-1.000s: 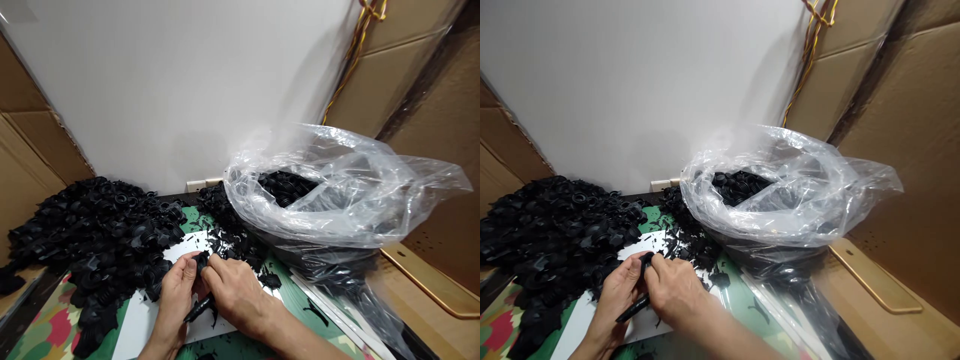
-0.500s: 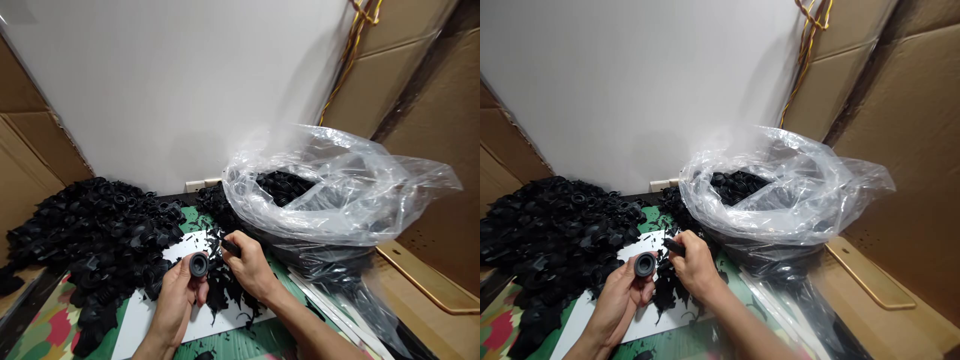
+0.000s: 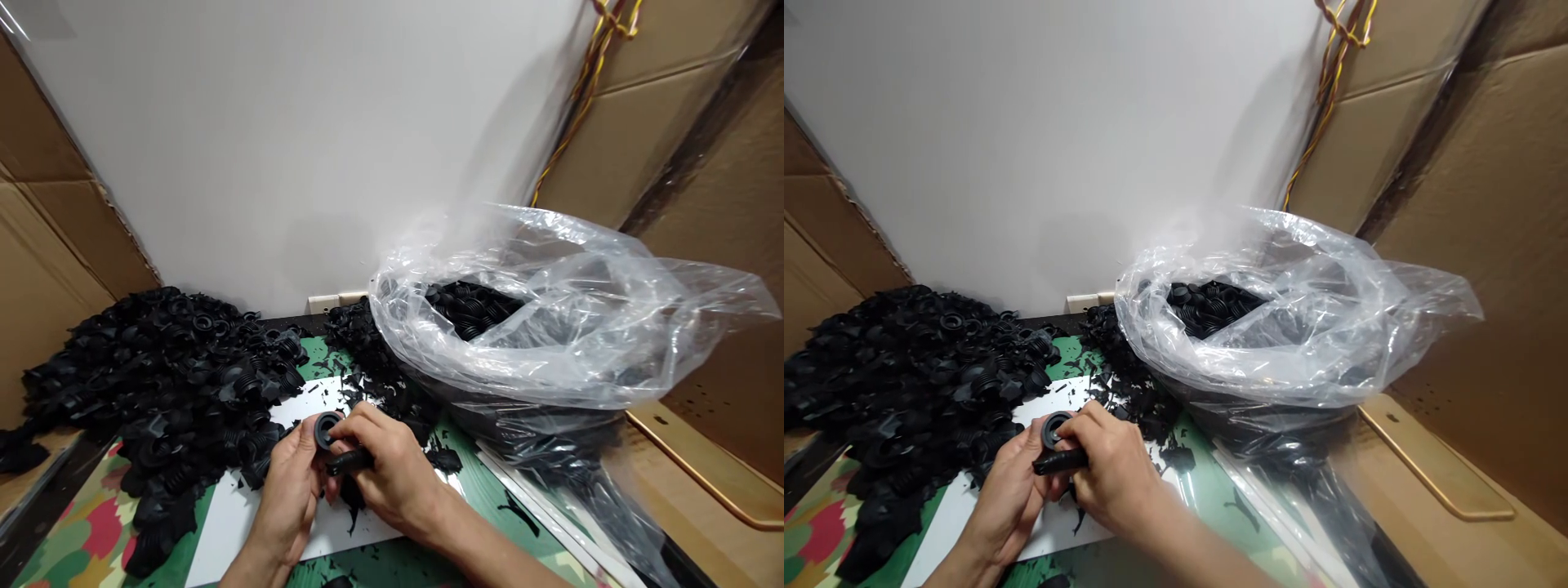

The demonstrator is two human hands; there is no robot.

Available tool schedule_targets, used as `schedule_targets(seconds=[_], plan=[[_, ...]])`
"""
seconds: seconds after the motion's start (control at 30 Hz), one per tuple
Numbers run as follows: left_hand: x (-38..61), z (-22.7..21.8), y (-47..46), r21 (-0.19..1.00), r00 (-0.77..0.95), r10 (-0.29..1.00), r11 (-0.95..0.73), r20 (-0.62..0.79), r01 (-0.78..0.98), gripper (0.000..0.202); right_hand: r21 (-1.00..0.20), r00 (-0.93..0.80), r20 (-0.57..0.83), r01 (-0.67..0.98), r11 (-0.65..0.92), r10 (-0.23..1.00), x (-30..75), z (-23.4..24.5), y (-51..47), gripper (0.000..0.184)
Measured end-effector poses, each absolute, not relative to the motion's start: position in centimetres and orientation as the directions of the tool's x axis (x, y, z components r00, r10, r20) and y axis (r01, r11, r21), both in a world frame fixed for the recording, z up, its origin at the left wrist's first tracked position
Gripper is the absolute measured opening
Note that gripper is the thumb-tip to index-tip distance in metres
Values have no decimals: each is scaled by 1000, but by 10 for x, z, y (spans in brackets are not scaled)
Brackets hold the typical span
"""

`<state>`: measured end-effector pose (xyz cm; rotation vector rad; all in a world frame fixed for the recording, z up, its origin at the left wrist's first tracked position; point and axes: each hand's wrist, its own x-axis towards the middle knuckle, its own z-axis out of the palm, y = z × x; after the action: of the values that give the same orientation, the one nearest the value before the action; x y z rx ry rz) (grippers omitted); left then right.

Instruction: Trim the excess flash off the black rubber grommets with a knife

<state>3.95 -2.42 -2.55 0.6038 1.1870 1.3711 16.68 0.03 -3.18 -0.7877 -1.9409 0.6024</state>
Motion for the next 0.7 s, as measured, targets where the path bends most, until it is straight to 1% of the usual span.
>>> schedule_targets(seconds=[0.1,0.17,0.23,0.3,0.37,0.43,0.47,0.53,0.6,0.7], plan=[[40,-26,-24,904,-218,934,186,-285,-385,50,-578,-381,592,415,703,711,162,-33,-3,15],[39,-27,-24,928,-231,939,171,-255,-330,49,-485,-398,609,499,719,687,161,-32,-5,14],[36,-28,-23,963,-262,945,136,-196,-232,49,-391,-425,614,568,724,665,161,-31,-6,13],[33,-30,-23,991,-297,948,91,-117,-99,50,-305,-457,615,614,728,643,160,-31,-8,14],[30,-32,-23,999,-301,952,53,-48,6,49,-263,-468,609,642,720,640,158,-32,-10,13],[28,-35,-24,998,-271,963,24,-6,61,48,-309,-440,580,659,685,685,157,-33,-10,7],[28,-36,-24,997,-258,966,17,2,70,47,-358,-411,557,665,655,722,158,-33,-9,4],[29,-37,-26,999,-262,965,8,6,53,47,-470,-328,502,674,570,800,162,-33,-4,5],[31,-36,-27,999,-270,963,10,-19,-34,47,-587,-220,445,661,468,868,170,-32,5,9],[35,-31,-29,972,-210,973,45,-95,-230,44,-773,-54,341,552,313,938,183,-28,20,7]])
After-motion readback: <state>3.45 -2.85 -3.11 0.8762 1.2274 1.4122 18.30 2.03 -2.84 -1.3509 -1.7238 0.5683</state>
